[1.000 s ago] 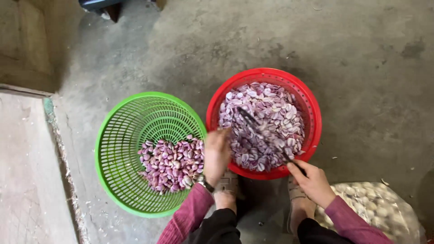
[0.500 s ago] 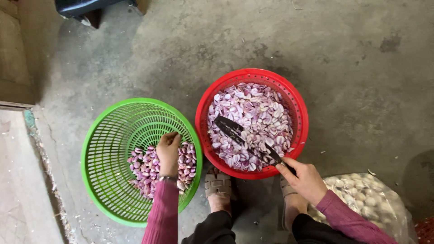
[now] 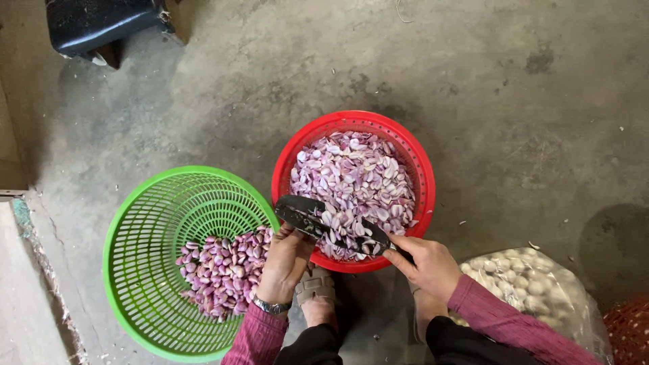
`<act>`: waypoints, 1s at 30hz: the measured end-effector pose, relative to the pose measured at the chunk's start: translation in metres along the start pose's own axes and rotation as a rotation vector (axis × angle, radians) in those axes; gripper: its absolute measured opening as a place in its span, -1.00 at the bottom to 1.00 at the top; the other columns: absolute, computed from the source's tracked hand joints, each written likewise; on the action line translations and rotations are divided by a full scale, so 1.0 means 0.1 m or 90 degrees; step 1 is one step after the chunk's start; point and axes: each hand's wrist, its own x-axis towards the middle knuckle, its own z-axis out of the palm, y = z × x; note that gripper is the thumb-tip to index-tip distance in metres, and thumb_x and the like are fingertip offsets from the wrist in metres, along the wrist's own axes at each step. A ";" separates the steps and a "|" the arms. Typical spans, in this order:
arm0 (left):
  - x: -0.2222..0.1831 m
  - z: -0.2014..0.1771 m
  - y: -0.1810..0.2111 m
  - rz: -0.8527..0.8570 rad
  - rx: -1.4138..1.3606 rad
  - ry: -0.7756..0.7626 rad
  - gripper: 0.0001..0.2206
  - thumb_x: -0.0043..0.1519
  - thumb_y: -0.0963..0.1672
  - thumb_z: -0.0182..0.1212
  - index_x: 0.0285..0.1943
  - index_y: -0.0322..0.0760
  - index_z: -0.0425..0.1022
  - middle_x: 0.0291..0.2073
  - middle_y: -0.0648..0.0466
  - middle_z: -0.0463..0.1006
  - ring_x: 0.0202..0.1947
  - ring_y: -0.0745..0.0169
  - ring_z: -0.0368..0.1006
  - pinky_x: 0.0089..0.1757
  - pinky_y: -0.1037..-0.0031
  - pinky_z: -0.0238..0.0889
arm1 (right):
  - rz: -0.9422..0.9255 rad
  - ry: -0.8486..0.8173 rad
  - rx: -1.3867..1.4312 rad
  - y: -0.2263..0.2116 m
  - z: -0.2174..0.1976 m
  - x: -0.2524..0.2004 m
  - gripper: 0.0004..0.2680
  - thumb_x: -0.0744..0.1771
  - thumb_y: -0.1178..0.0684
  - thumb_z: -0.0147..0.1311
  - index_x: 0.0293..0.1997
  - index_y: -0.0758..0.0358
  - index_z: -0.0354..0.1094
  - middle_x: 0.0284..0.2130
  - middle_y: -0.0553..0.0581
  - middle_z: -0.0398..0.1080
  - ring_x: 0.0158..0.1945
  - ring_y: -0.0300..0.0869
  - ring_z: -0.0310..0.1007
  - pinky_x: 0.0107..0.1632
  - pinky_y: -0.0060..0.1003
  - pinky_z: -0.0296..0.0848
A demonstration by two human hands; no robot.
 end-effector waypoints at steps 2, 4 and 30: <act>0.00 -0.02 -0.05 0.024 0.003 -0.049 -0.74 0.24 -0.40 0.05 -0.12 -0.33 0.60 -0.15 -0.09 0.68 -0.18 0.05 0.58 -0.12 0.19 0.51 | 0.017 -0.020 -0.018 0.02 0.00 0.00 -0.65 0.36 -0.24 0.02 0.17 0.12 0.44 0.02 0.01 0.58 -0.05 -0.07 0.63 -0.06 -0.14 0.54; -0.03 0.09 -0.04 0.027 0.009 -0.026 -0.74 0.26 -0.37 0.06 -0.04 -0.31 0.61 -0.12 -0.10 0.68 -0.17 0.04 0.59 -0.14 0.17 0.52 | 0.019 -0.016 -0.012 0.00 -0.01 0.01 -0.65 0.36 -0.23 0.02 0.15 0.13 0.44 0.02 0.01 0.58 -0.04 -0.09 0.63 -0.05 -0.15 0.55; -0.25 0.60 0.13 0.077 0.283 0.030 -0.74 0.35 -0.23 0.12 0.14 -0.62 0.43 -0.21 -0.35 0.61 -0.25 -0.11 0.60 -0.17 0.13 0.55 | 0.106 -0.024 -0.137 0.13 0.02 -0.02 -0.71 0.37 -0.33 -0.03 0.08 -0.13 0.45 -0.29 0.09 0.61 -0.21 0.09 0.64 -0.21 0.01 0.59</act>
